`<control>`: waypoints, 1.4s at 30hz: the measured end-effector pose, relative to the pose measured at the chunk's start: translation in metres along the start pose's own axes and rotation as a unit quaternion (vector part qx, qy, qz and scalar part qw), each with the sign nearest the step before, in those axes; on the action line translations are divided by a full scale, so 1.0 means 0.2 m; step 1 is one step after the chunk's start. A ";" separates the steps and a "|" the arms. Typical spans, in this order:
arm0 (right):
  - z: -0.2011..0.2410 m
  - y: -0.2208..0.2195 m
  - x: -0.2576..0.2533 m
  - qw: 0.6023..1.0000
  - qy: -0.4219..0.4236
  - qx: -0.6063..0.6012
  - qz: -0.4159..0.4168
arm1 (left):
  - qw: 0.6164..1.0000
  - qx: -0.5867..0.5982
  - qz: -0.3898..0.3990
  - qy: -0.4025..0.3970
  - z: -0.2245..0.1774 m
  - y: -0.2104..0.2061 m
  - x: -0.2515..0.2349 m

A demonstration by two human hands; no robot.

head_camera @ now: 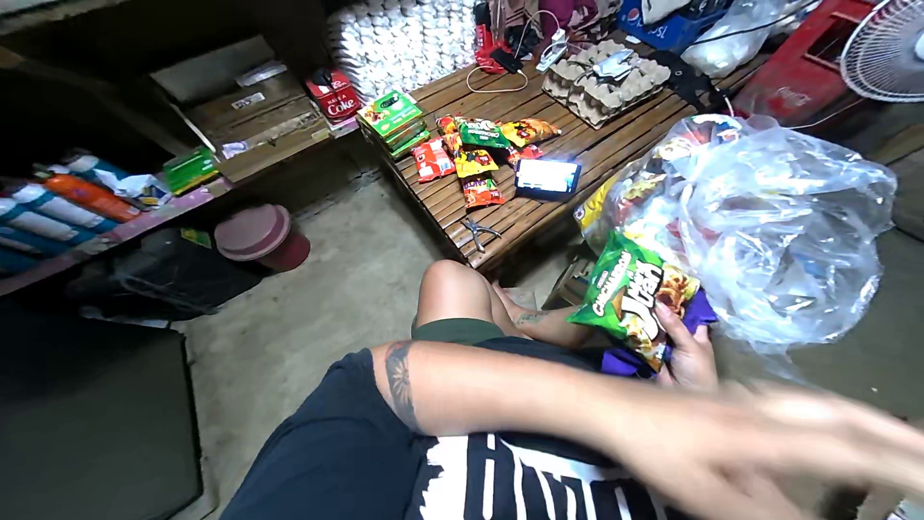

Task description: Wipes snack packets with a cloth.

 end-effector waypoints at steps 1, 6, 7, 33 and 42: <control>0.02 0.00 0.00 0.999 0.033 0.023 -0.011 | 0.992 -0.117 -0.004 0.052 0.07 0.09 0.03; 0.13 -0.07 0.06 0.991 0.121 0.047 -0.023 | 0.924 -0.284 -0.064 0.248 0.35 0.26 0.23; 0.12 -0.08 0.06 0.987 0.151 0.056 -0.021 | 0.921 -0.287 -0.090 0.248 0.38 0.25 0.26; -0.03 0.02 0.14 0.877 0.447 0.052 0.169 | 0.927 -0.204 -0.276 0.152 0.52 0.27 0.39; -0.03 0.06 0.18 0.914 0.386 0.010 0.126 | 0.929 -0.154 -0.284 0.184 0.54 0.28 0.40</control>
Point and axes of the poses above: each hand's wrist, its own x-axis away from the middle knuckle, its own y-axis out of the back of the hand, z = x × y, the point moved 2 cm from there along -x, towards the middle knuckle, and after that the axes turned 9 degrees about -z, right-handed, at the moved point
